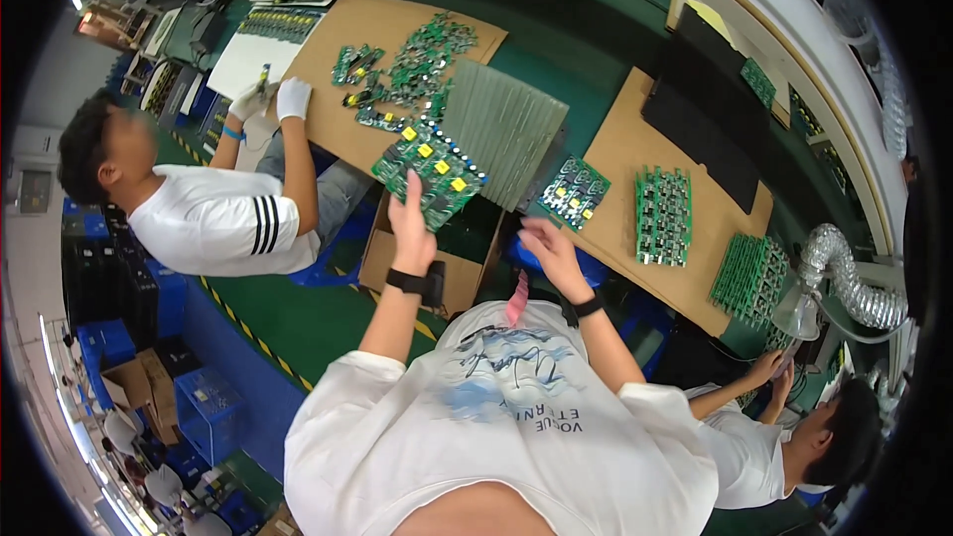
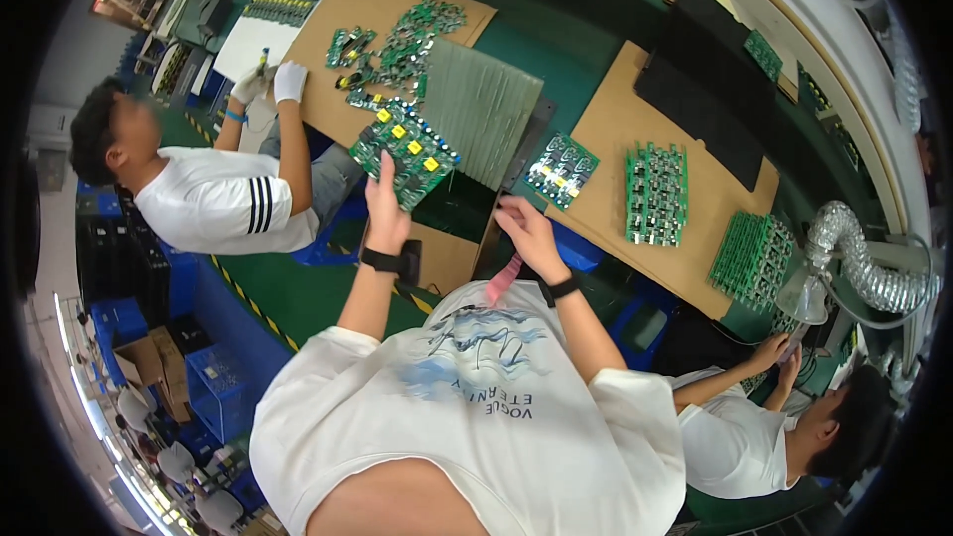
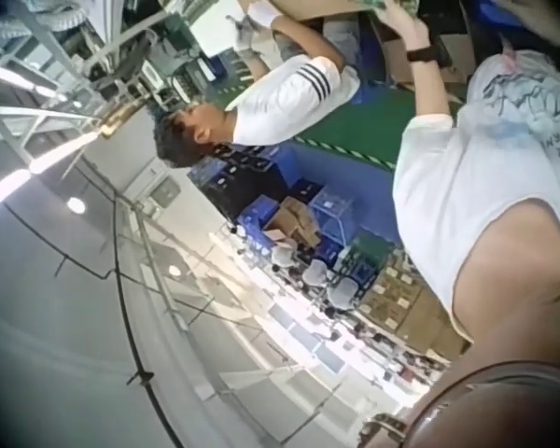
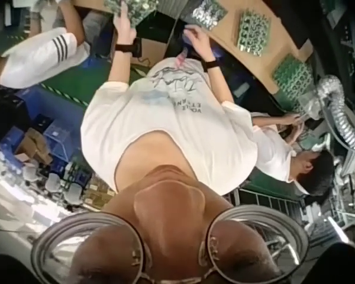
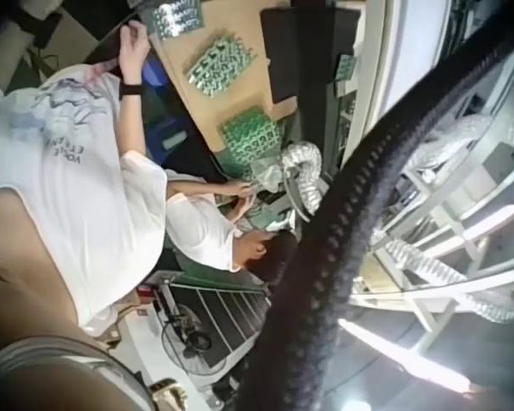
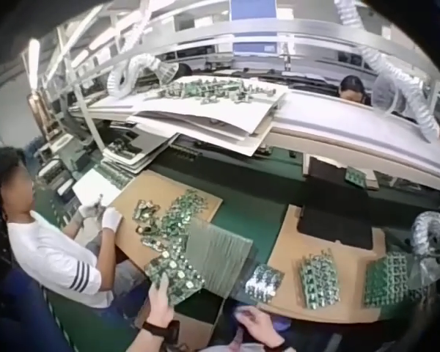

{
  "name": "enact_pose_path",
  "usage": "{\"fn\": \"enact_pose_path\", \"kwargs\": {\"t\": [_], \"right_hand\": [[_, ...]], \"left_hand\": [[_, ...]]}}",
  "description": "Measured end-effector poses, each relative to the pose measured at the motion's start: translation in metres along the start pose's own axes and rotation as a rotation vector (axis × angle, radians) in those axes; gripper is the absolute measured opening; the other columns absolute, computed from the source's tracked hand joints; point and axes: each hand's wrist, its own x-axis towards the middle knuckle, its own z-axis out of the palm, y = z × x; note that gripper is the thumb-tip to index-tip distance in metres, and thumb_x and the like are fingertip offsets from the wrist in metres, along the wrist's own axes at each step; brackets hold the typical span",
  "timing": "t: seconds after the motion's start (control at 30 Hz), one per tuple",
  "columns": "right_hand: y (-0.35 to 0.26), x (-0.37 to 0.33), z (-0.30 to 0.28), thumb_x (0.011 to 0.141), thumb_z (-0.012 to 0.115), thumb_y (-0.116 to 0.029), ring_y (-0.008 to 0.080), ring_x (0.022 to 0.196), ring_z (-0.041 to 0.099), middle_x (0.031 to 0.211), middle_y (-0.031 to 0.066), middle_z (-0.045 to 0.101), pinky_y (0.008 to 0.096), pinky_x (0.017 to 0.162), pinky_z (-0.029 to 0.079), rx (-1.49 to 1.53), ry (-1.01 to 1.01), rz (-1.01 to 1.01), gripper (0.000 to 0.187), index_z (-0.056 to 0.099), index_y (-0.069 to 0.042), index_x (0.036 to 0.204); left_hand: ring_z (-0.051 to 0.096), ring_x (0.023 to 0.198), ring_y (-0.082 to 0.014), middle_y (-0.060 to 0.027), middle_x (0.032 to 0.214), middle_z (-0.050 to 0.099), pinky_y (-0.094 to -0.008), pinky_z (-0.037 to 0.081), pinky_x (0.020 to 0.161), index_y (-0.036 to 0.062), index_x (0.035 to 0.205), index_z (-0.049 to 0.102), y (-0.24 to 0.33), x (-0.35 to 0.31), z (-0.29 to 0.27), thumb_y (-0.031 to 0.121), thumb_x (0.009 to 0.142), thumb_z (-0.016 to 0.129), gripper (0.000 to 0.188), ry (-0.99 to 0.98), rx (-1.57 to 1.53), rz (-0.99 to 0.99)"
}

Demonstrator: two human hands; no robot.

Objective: The person picks up circuit boards from a box and a table, turns them over, and fits them together. The person then places the assembled circuit boards into a rack.

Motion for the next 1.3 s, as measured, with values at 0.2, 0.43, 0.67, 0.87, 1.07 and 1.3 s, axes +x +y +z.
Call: {"fn": "enact_pose_path", "kwargs": {"t": [0.2, 0.43, 0.67, 0.87, 1.07, 1.3], "right_hand": [[-0.066, 0.048, 0.076, 0.094, 0.045, -0.034, 0.0170, 0.094, 0.057, 0.104, 0.0074, 0.057, 0.0303, 0.082, 0.045, 0.726, 0.098, 0.015, 0.038, 0.050, -0.004, 0.116], [-0.058, 0.028, 0.081, 0.093, 0.045, -0.032, 0.0172, 0.099, 0.053, 0.108, 0.0065, 0.056, 0.0327, 0.087, 0.041, 1.205, 0.181, 0.235, 0.034, 0.050, -0.004, 0.112], [-0.073, 0.001, 0.019, 0.094, 0.044, -0.029, 0.0169, 0.107, 0.049, 0.113, 0.0070, 0.054, 0.0316, 0.089, 0.038, 0.343, 0.454, -0.062, 0.030, 0.049, -0.006, 0.111], [-0.094, -0.004, -0.004, 0.094, 0.044, -0.030, 0.0162, 0.076, 0.051, 0.082, 0.0082, 0.057, 0.0298, 0.069, 0.040, -0.367, 0.168, -0.367, 0.032, 0.055, 0.000, 0.090], [-0.056, 0.011, -0.002, 0.095, 0.041, -0.031, 0.0188, 0.056, 0.046, 0.060, 0.0106, 0.051, 0.0317, 0.058, 0.039, 0.029, 0.616, -0.274, 0.042, 0.053, 0.004, 0.073], [-0.063, 0.026, -0.001, 0.095, 0.033, -0.046, 0.0091, 0.056, 0.035, 0.059, -0.0010, 0.040, 0.0265, 0.054, 0.032, -0.174, 0.492, -0.172, 0.056, 0.048, -0.002, 0.064]], "left_hand": [[0.054, 0.097, -0.0136, -0.0072, 0.109, 0.056, -0.0277, 0.044, 0.084, -0.0006, 0.119, 0.044, -0.001, -0.071, 0.006, 0.009, 0.082, 0.066, 0.044, -0.182, 0.342, 0.252], [0.055, 0.091, -0.0124, -0.0076, 0.103, 0.058, -0.0259, 0.045, 0.079, -0.0031, 0.109, 0.052, -0.018, -0.099, -0.012, 0.006, 0.080, 0.067, 0.034, -0.288, 0.544, 0.468], [0.058, 0.087, -0.0138, -0.0084, 0.095, 0.062, -0.0258, 0.046, 0.079, -0.0038, 0.105, 0.056, 0.043, -0.064, 0.002, 0.005, 0.078, 0.067, 0.030, -0.470, 0.790, 0.269], [0.059, 0.079, -0.0101, -0.0072, 0.088, 0.065, -0.0254, 0.048, 0.071, 0.0000, 0.098, 0.062, 0.039, -0.054, 0.025, 0.007, 0.074, 0.070, 0.027, -0.968, 1.114, 0.097], [0.060, 0.074, -0.0100, -0.0048, 0.083, 0.065, -0.0252, 0.049, 0.068, -0.0018, 0.092, 0.064, -0.005, -0.071, 0.042, 0.007, 0.073, 0.072, 0.022, -0.622, 0.524, -0.150], [0.061, 0.071, -0.0094, -0.0038, 0.085, 0.065, -0.0234, 0.049, 0.067, -0.0018, 0.091, 0.063, -0.024, -0.081, 0.039, 0.004, 0.071, 0.073, 0.023, -0.431, 0.662, 0.005]]}}
